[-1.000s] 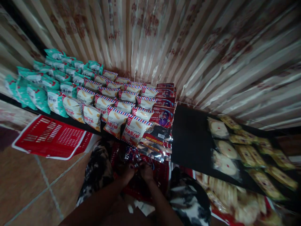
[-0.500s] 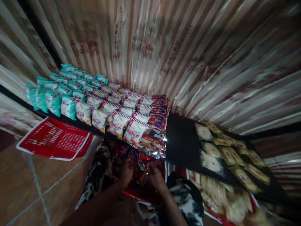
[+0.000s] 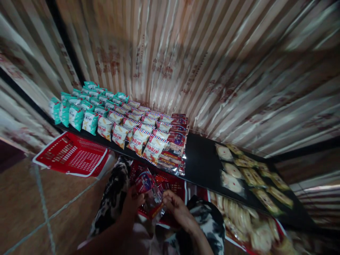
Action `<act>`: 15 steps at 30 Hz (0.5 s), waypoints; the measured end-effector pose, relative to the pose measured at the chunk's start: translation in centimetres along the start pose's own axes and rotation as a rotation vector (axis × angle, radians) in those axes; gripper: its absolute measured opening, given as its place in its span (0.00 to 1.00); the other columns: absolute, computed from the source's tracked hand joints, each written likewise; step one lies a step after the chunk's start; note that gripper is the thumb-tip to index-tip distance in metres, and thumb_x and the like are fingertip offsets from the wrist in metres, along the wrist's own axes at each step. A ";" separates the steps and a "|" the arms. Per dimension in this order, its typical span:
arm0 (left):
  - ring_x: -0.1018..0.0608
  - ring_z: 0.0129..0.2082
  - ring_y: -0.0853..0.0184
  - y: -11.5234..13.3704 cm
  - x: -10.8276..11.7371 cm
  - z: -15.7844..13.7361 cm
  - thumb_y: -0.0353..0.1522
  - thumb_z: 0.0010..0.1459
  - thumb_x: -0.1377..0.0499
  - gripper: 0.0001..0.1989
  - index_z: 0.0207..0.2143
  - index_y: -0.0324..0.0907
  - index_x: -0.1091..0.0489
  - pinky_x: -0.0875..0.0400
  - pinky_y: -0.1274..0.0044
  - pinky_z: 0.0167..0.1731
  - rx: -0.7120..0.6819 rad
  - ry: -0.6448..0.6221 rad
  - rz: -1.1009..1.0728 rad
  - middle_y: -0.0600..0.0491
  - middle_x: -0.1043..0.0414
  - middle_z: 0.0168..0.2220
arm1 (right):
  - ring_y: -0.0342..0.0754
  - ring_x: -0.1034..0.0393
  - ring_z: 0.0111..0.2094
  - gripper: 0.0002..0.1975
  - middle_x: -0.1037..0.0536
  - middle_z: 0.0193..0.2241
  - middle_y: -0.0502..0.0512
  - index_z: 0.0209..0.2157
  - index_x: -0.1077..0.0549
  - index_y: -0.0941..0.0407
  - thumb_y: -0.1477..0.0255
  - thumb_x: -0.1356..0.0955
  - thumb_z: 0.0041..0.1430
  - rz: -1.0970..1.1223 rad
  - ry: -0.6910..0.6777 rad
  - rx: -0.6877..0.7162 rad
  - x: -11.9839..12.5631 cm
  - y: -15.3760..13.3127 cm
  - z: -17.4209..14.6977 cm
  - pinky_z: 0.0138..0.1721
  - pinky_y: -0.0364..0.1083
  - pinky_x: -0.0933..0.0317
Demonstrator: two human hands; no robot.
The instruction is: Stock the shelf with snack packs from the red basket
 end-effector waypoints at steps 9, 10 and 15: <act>0.23 0.39 0.58 5.9 0.4 -3.7 0.39 0.40 0.36 0.35 0.51 0.40 0.43 0.27 0.71 0.35 -0.297 -0.071 -0.019 0.45 0.27 0.41 | 0.39 0.45 0.23 0.16 0.36 0.22 0.44 0.28 0.36 0.55 0.56 0.33 0.53 0.100 -0.040 0.051 -1.6 -3.2 -1.3 0.27 0.40 0.51; 0.23 0.41 0.58 6.8 0.2 -4.1 0.39 0.42 0.37 0.34 0.51 0.40 0.43 0.27 0.71 0.37 -0.338 -0.081 -0.003 0.45 0.27 0.43 | 0.39 0.42 0.24 0.15 0.34 0.24 0.45 0.30 0.35 0.54 0.57 0.33 0.53 0.117 -0.031 0.061 -1.4 -3.6 -1.5 0.28 0.40 0.49; 0.26 0.46 0.58 10.0 -1.3 -5.4 0.40 0.47 0.41 0.27 0.50 0.41 0.38 0.31 0.69 0.45 -0.521 -0.083 0.141 0.45 0.30 0.48 | 0.47 0.32 0.40 0.22 0.26 0.37 0.51 0.46 0.33 0.51 0.56 0.33 0.52 0.115 0.021 0.087 -0.8 -4.6 -2.5 0.43 0.45 0.41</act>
Point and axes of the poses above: each hand's wrist, its own z-axis towards the middle knuckle, its own x-axis out of the back of the hand, y = z × x, the point moved 10 cm from there along z, towards the middle knuckle
